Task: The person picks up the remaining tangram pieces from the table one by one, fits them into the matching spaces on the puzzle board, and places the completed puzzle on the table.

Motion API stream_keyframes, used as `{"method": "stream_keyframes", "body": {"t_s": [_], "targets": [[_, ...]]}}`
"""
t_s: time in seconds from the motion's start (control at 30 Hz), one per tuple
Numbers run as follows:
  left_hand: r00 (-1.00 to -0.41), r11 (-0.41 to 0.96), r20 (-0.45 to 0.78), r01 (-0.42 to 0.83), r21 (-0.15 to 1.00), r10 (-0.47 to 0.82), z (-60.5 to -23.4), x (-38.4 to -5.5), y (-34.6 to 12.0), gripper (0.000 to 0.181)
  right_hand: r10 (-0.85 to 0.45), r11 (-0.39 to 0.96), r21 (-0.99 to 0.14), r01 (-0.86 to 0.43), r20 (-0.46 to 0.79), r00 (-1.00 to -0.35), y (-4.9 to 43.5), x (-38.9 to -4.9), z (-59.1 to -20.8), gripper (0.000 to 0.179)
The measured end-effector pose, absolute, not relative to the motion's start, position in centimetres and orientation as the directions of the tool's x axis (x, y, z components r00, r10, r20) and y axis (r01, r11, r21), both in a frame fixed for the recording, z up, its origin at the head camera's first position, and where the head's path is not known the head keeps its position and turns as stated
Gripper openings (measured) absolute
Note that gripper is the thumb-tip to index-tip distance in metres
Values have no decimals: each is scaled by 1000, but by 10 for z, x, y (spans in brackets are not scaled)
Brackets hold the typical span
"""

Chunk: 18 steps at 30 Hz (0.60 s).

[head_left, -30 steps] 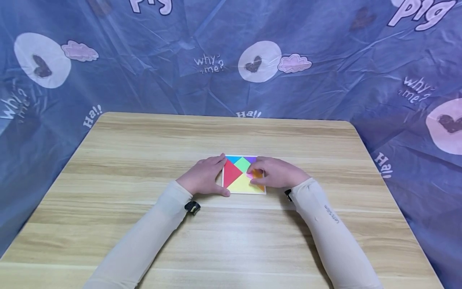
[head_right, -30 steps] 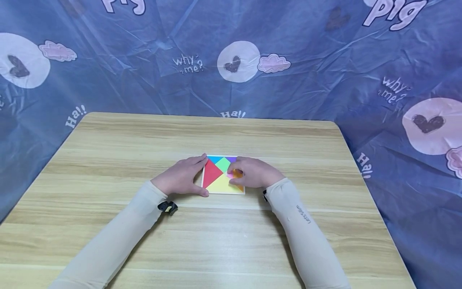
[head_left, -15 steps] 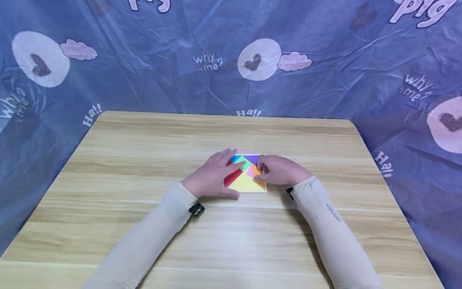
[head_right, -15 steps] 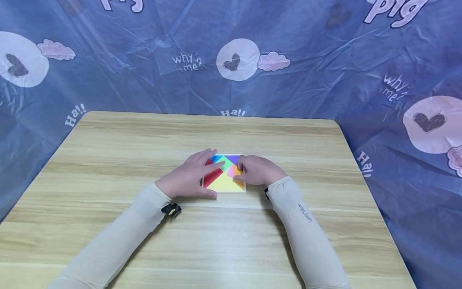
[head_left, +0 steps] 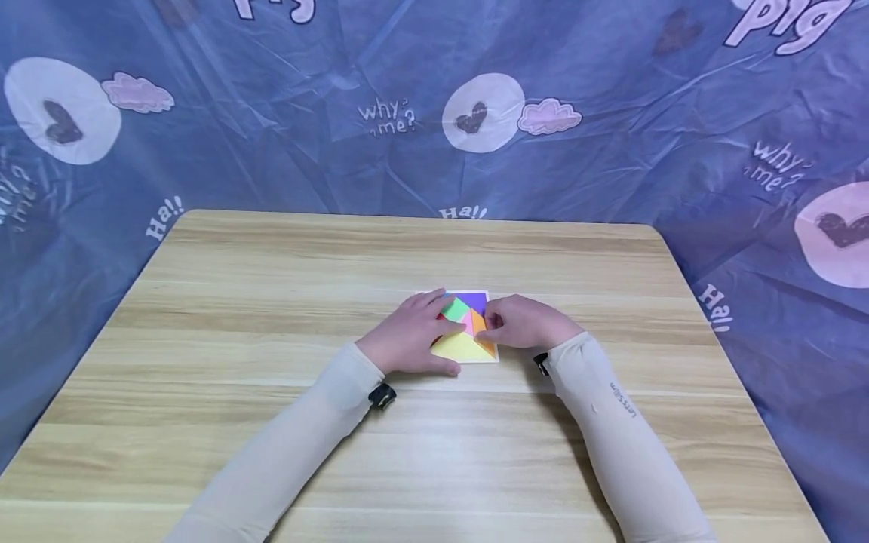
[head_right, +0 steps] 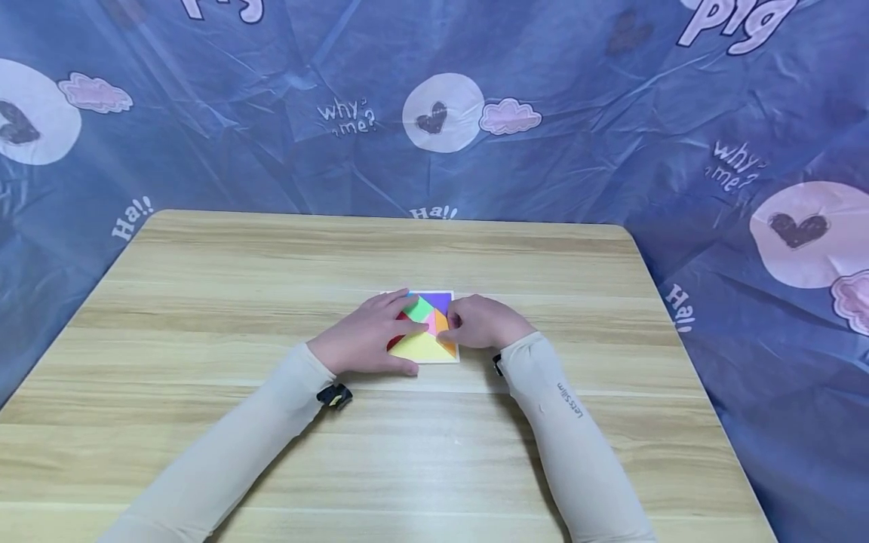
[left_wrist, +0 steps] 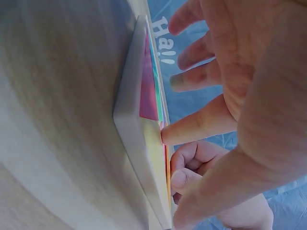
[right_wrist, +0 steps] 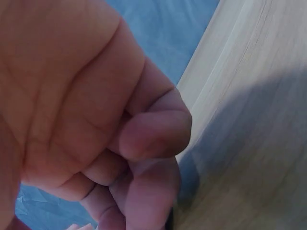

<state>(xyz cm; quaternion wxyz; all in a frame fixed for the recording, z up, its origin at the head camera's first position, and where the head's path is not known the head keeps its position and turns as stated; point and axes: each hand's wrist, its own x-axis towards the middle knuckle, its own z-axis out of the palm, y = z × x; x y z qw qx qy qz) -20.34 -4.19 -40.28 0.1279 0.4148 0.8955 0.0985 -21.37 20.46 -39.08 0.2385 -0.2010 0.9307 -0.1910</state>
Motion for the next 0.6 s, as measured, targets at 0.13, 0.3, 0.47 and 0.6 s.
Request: {"method": "stream_keyframes", "body": {"t_s": [0.13,0.3,0.47,0.6], "targets": [[-658,671,-162,673,312,735,-404,-205,-47,83,-443,857,-441,-266,-368,-817,208,-214,-390,30],[-752,774,-223,542,327,621,-402,-204,-58,113,-395,875,-426,-230,-353,-848,209,-213,-390,34],[-778,806,-254,486,337,575,-400,-206,-65,122,-368,881,-429,-198,-361,-857,205,-212,-392,33],[-769,801,-253,508,317,587,-400,-207,-67,118,-357,873,-460,-162,-377,-855,205,-212,-393,30]]}}
